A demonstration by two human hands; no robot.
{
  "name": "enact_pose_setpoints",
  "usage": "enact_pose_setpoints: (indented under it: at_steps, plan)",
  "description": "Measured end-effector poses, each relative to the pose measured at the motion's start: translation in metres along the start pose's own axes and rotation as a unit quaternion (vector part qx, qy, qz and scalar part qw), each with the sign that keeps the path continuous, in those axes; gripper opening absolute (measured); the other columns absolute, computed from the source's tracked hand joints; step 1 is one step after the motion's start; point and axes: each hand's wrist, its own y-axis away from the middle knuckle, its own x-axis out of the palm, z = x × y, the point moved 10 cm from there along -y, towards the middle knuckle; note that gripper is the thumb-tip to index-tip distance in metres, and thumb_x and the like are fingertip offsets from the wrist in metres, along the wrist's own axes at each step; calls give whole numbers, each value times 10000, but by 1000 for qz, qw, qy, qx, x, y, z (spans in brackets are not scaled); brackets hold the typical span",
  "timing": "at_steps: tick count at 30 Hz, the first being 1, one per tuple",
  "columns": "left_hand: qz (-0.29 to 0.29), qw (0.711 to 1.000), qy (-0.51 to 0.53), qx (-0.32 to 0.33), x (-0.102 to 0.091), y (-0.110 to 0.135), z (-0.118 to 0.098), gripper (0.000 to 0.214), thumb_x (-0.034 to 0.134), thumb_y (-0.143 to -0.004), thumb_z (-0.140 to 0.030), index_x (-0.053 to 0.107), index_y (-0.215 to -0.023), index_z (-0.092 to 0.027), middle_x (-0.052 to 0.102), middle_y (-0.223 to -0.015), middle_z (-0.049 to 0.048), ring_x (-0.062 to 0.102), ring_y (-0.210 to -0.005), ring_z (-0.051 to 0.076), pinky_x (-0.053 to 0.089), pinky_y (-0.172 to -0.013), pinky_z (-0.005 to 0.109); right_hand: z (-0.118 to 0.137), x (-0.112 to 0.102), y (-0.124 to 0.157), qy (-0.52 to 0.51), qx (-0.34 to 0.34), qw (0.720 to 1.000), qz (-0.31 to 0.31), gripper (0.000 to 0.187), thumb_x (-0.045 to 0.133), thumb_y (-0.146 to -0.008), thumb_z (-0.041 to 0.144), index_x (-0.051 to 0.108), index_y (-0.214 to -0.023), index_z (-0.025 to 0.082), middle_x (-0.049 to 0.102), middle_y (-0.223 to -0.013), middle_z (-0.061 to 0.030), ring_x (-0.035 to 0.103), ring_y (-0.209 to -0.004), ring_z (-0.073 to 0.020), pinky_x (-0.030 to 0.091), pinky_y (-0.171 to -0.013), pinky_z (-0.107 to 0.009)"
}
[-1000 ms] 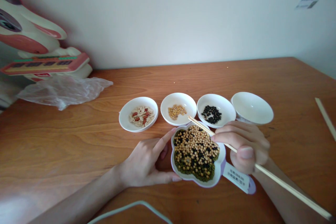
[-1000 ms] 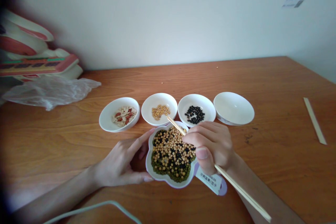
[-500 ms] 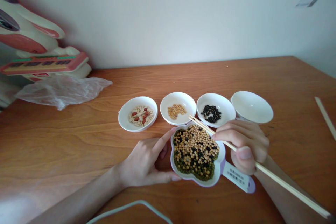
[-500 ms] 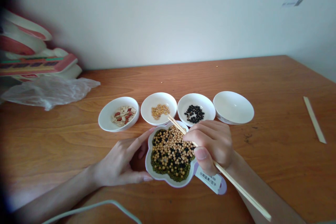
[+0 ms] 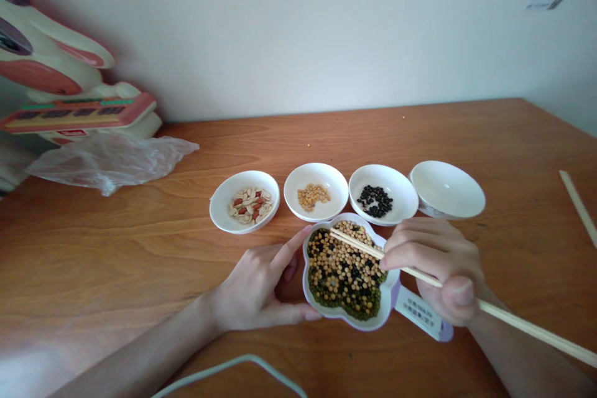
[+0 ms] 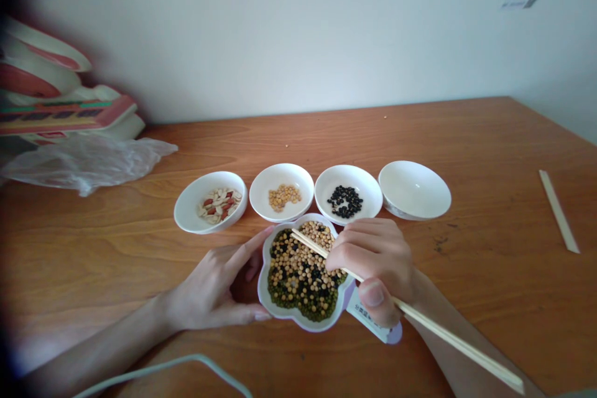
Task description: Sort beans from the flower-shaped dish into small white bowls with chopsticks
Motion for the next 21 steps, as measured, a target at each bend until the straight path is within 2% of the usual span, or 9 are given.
enact_pose_setpoints:
  at_steps: [7,15,21]
  plan:
    - [2,1000,-15,-6,2,0,2,1178,752,-911,-731,103,-1758,-232,720,-905,-1,719,-747,218,546,-619,326,-19,12,2,-84,92,990,59,765,204,-1103,717,705,-777,239,662,-639,-28,595,-568,-195,390,-583,-360]
    - [4,1000,-14,-6,0,1,1,1168,740,-917,-737,115,-1758,-220,716,-900,-1,718,-743,217,544,-622,329,-29,17,5,-85,134,981,108,792,170,-1076,779,674,-797,236,658,-675,-14,585,-590,-177,383,-605,-359]
    - [1,1000,-15,-5,0,1,1,1167,732,-918,-748,110,-1759,-230,726,-910,8,729,-759,226,552,-625,331,-33,20,9,-86,133,980,119,734,202,-1103,718,678,-826,233,647,-675,-14,582,-595,-171,393,-607,-353]
